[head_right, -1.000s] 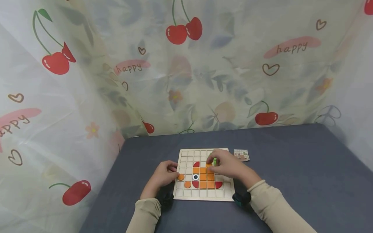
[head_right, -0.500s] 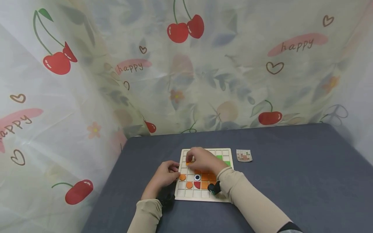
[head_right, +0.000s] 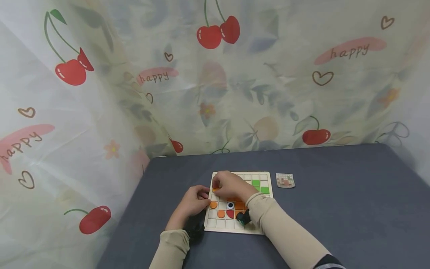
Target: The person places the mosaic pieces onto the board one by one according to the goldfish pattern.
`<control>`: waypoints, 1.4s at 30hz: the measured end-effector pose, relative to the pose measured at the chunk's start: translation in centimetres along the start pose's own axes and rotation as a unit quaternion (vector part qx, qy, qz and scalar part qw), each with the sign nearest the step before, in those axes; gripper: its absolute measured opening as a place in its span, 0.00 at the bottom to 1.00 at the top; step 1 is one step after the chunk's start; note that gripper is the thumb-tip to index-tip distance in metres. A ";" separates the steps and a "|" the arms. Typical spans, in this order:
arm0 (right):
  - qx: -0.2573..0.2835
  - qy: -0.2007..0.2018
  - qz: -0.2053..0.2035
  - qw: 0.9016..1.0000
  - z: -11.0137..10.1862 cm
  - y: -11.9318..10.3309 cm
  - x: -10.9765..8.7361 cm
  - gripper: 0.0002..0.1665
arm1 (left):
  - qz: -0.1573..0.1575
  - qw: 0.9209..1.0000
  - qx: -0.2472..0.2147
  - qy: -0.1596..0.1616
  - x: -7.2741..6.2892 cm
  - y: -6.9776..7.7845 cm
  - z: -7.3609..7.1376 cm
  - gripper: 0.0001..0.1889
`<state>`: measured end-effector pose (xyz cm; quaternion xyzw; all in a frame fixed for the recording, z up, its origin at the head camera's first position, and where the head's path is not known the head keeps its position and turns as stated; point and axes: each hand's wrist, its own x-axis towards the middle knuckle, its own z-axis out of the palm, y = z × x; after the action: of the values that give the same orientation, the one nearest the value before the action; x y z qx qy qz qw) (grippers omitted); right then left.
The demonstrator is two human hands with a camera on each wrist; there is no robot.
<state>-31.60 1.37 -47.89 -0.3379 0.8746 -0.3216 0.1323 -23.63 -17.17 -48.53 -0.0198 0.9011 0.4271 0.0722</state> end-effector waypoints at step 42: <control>-0.094 0.099 -0.023 0.990 -4.7 2.1 -7.6 0.08 | -0.015 1.000 0.002 0.009 0.1 0.4 0.3 0.19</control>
<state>-29.17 9.84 -45.61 -0.3349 0.9019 -0.2727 0.0054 -23.71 -16.66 -48.47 -0.0365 0.9022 0.4240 0.0704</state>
